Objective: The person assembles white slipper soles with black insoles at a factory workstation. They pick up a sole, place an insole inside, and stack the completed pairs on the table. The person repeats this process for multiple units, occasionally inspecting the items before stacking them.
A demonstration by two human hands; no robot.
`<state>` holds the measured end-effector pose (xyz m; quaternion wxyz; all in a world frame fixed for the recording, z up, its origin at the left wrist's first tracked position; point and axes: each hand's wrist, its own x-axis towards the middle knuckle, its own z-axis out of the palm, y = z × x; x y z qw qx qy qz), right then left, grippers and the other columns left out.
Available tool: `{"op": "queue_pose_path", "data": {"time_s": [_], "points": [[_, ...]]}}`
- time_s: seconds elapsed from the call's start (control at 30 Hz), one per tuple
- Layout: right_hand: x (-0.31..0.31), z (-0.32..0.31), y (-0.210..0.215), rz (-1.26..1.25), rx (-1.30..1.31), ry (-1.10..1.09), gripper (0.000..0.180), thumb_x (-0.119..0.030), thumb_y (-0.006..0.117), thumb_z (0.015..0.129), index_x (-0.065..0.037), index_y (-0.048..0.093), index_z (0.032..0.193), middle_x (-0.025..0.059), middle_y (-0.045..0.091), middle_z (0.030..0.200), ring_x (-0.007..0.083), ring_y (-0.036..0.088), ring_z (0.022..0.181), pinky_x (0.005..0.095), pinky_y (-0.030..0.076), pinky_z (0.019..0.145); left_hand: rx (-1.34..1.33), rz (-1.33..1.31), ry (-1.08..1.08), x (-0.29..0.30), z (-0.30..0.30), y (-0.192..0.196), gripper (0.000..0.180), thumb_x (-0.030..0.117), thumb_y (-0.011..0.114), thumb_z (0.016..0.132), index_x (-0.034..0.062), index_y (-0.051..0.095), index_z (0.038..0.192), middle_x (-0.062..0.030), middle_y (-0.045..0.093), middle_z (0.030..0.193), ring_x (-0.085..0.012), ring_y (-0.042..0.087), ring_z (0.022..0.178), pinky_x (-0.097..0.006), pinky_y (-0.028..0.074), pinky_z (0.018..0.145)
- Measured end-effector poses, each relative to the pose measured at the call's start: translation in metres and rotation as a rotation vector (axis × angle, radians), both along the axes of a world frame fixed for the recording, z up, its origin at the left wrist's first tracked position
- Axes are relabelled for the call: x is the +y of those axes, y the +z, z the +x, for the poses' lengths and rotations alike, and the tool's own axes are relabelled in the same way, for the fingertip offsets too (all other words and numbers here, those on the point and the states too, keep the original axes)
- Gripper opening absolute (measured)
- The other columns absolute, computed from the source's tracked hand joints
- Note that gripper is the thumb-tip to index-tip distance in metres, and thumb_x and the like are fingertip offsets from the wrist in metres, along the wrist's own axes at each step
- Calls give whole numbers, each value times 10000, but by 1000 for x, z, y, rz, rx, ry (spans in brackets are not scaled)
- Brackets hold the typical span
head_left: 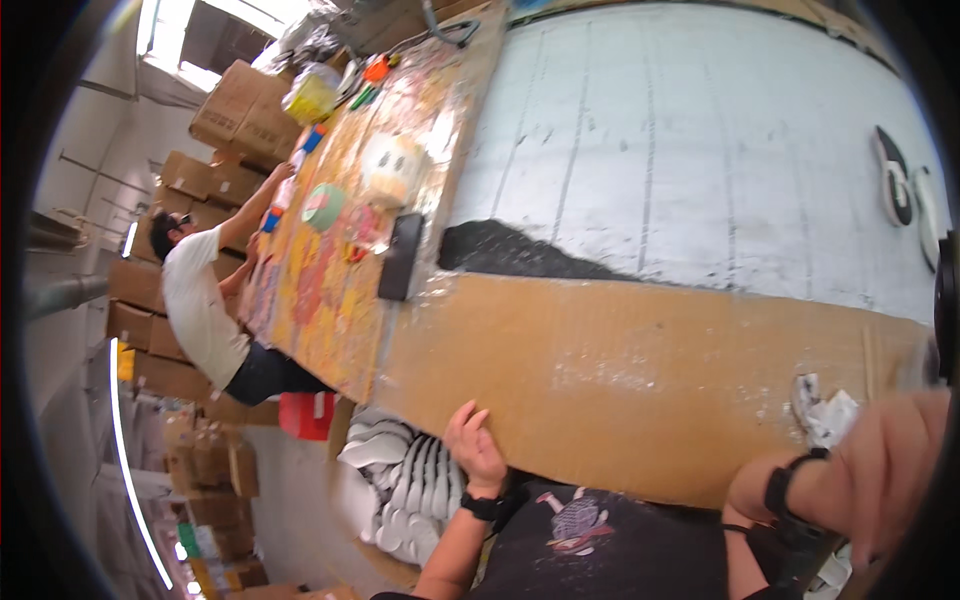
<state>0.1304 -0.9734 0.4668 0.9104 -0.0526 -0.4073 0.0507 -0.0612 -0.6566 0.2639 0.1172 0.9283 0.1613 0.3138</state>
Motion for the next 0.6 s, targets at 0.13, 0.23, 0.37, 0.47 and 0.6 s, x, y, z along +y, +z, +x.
{"op": "queue_pose_path", "data": {"time_s": [0.13, 0.23, 0.37, 0.47, 0.6], "points": [[67, 24, -28, -400, 268, -399, 245, -242, 357, 943, -48, 486, 868, 28, 463, 744, 111, 489, 585, 247, 459, 527, -17, -16, 67, 5, -15, -15, 287, 203, 375, 832, 36, 584, 937, -160, 553, 1085, -320, 503, 999, -399, 350, 874], [99, 66, -62, -757, 327, -587, 291, -284, 357, 952, -23, 486, 946, 19, 453, 668, 81, 459, 551, 231, 447, 538, -55, -46, 17, 2, -8, -14, 306, 214, 371, 840, 7, 576, 934, -176, 550, 1079, -336, 497, 1000, -413, 351, 878], [151, 89, -160, -1160, 169, -736, 261, -276, 407, 921, -42, 516, 883, 102, 507, 687, 221, 521, 613, 333, 443, 572, -42, -34, 2, 0, -9, -17, 291, 169, 377, 849, -29, 563, 952, -188, 534, 1106, -333, 482, 1005, -403, 333, 898], [156, 92, -207, -1796, -248, -902, 307, -307, 428, 886, -42, 549, 788, 174, 576, 788, 380, 539, 723, 445, 434, 653, -46, -28, -8, -2, -8, -14, 285, 162, 378, 844, -25, 562, 955, -179, 536, 1108, -336, 478, 1012, -412, 329, 897], [153, 84, -198, -1731, -329, -745, 338, -340, 420, 885, -48, 562, 791, 165, 592, 775, 353, 562, 750, 445, 436, 639, -68, -33, -21, -6, -9, -9, 295, 187, 390, 863, -14, 562, 994, -186, 542, 1097, -338, 499, 994, -416, 357, 889]]}}
